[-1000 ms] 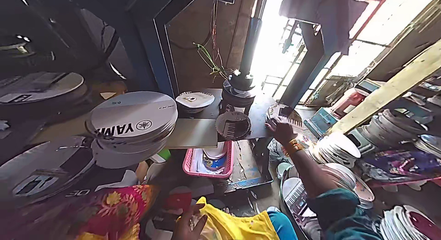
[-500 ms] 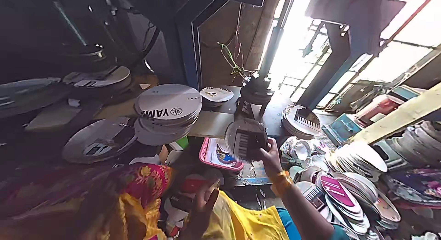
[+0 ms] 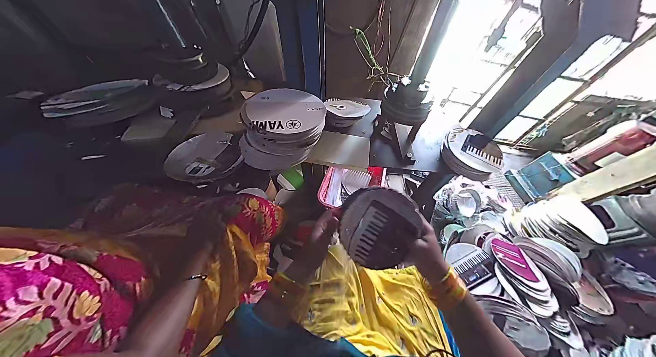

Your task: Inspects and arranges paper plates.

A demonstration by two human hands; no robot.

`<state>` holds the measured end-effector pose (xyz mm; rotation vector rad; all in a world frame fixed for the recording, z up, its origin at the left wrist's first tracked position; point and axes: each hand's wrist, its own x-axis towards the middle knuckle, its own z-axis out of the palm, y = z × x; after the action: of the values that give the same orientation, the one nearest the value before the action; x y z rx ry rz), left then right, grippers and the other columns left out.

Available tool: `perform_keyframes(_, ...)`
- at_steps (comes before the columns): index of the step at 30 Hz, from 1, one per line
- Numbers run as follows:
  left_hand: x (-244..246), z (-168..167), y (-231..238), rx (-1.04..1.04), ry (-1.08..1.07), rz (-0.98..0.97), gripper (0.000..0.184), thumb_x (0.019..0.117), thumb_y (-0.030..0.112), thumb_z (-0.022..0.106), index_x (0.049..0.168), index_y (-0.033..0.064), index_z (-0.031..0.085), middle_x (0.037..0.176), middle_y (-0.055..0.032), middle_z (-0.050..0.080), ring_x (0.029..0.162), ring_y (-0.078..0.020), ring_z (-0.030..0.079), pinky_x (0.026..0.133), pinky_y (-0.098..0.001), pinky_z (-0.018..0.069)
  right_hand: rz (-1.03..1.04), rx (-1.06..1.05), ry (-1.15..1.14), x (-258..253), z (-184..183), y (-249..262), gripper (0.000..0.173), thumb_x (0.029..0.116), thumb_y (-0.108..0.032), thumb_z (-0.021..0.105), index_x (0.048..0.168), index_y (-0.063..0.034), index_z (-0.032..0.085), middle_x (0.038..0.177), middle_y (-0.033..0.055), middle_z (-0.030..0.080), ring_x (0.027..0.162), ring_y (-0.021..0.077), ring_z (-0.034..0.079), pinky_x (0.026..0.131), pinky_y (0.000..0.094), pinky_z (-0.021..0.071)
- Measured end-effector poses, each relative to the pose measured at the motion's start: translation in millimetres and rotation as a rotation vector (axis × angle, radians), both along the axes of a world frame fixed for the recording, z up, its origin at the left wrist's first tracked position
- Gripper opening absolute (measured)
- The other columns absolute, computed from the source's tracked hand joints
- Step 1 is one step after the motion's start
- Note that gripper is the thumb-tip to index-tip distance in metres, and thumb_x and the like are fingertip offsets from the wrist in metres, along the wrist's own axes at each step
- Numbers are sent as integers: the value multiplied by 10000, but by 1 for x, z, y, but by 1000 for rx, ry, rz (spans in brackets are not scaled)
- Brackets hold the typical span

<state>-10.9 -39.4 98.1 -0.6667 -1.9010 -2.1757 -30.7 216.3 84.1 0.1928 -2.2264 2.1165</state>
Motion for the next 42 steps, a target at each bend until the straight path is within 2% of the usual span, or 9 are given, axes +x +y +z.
perform_keyframes(3,-23,-39,-9,141,-407,216,350,1055,91,397,1351,-39,531,1161,-108,693,1003,-133,673,860,-300,560,-56,-129,-36,1,7,38,393,848,24,633,1233,13,558,1034,6,729,944,75,708,862,295,615)
perform_keyframes(10,-7,-44,-10,360,-715,383,317,1025,-43,381,1323,-35,491,1067,-115,653,830,-163,672,767,-332,590,37,-33,-93,23,-19,79,381,809,4,668,1189,-21,645,1036,0,748,956,80,713,880,294,610)
perform_keyframes(14,5,-58,-4,169,-757,442,210,1035,-28,489,1237,-73,527,1044,-128,662,852,-161,696,781,-322,610,231,280,127,23,-38,77,374,865,-39,660,1231,38,660,1149,25,732,1067,14,671,981,237,550)
perform_keyframes(18,7,-65,4,-69,-727,570,195,974,2,641,1122,-98,562,993,-160,629,815,-176,687,756,-337,615,404,526,418,25,-38,41,251,881,-43,698,1125,-25,755,1181,122,737,1071,180,719,940,366,586)
perform_keyframes(24,17,-55,18,-61,-724,541,390,966,-21,636,1319,-99,492,1130,-196,604,903,-188,690,784,-328,616,534,602,350,21,-37,-10,264,859,-23,699,1083,-132,785,1600,281,344,846,325,732,698,486,607)
perform_keyframes(28,24,-41,9,-183,-730,343,281,1000,-12,577,1273,-79,573,1146,-179,645,883,-161,700,780,-307,612,584,665,294,5,-44,-19,244,932,-21,627,1146,-21,743,1370,198,639,1107,346,705,904,534,569)
perform_keyframes(32,25,-40,-29,-727,-581,276,182,956,114,673,1065,-25,719,1184,-167,664,955,-215,655,850,-383,540,552,609,373,-1,-45,1,223,916,-22,653,1116,-8,751,1194,178,719,1074,303,716,924,496,573)
perform_keyframes(39,35,-15,-9,-1109,113,269,849,763,389,822,1501,112,504,1492,-147,535,1304,-473,513,936,-708,436,619,822,676,13,-35,10,237,872,31,616,1021,-84,761,1084,103,752,958,293,742,783,488,604)
perform_keyframes(42,31,-8,9,-1176,119,64,317,866,176,763,1177,114,754,1179,-106,727,1217,-416,597,1014,-716,348,620,871,708,18,-29,7,282,839,60,632,1023,-107,764,1069,84,755,930,292,742,744,493,601)
